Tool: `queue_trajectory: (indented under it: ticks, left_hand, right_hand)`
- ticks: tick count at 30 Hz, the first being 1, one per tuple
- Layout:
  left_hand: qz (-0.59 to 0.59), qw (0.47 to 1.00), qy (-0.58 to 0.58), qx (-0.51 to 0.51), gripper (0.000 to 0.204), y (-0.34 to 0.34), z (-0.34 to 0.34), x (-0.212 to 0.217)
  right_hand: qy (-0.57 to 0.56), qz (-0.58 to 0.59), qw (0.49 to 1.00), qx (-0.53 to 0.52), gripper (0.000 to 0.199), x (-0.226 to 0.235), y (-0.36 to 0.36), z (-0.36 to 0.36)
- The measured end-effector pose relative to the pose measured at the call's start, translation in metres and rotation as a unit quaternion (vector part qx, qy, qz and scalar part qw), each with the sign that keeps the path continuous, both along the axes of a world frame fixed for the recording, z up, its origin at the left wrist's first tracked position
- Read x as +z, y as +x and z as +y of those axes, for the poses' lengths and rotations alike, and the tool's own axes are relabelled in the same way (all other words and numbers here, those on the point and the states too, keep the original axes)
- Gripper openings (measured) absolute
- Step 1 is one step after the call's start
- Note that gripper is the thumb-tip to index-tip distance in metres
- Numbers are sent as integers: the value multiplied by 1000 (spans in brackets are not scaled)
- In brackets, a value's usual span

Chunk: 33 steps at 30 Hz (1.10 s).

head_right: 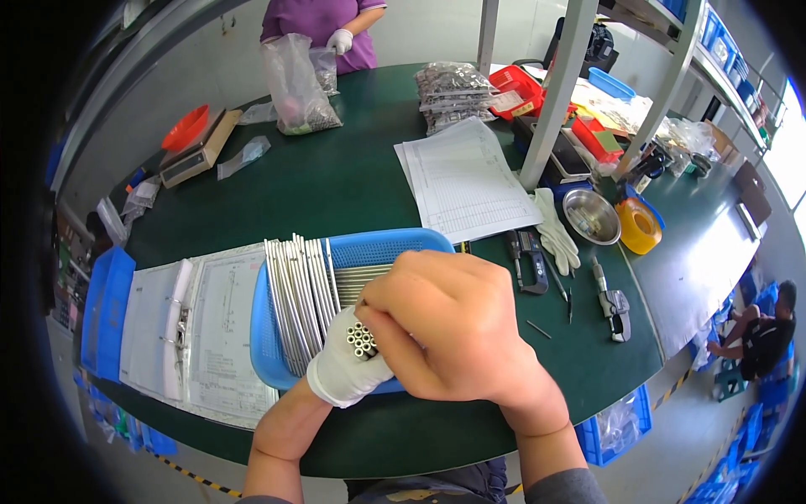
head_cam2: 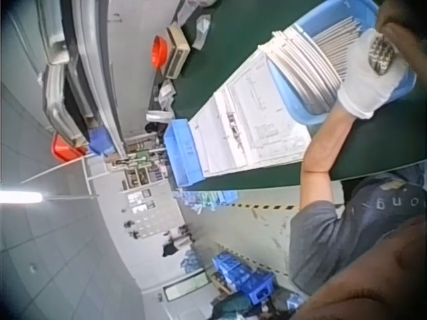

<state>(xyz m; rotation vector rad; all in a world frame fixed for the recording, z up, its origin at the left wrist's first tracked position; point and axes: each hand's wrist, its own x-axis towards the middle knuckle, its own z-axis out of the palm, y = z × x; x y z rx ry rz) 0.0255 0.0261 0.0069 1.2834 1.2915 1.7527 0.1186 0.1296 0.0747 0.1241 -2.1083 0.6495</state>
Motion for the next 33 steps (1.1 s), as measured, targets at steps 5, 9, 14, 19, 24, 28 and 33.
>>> queue_trajectory:
  ticks: [5, 9, 14, 19, 24, 28, 33]
  left_hand:
    - [28, 999, -41, -10, 21, 0, -1, 4]
    - [-15, 1000, -7, -15, 20, 1, -1, 4]
    - [-25, 999, -4, -19, 20, 1, 0, 4]
    - [20, 999, -5, -28, 23, 0, -1, 4]
    - [19, 999, -17, -22, 24, 2, -1, 7]
    - [-16, 1000, 5, -14, 24, 3, -1, 7]
    - [19, 1000, 0, -16, 23, 0, -1, 8]
  right_hand:
    - [-21, 16, 999, -23, 7, -3, 0, 3]
    - [-9, -1, 1000, -3, 8, -5, -3, 5]
    - [-2, -1, 1000, 0, 8, -2, -2, 4]
    - [-5, -45, 999, 4, 10, 0, 4, 4]
    - [-44, -24, 998, 26, 14, 2, 2, 4]
    - [-65, -24, 996, 59, 14, 1, 3, 6]
    - [-89, 9, 994, 64, 12, 2, 1, 0]
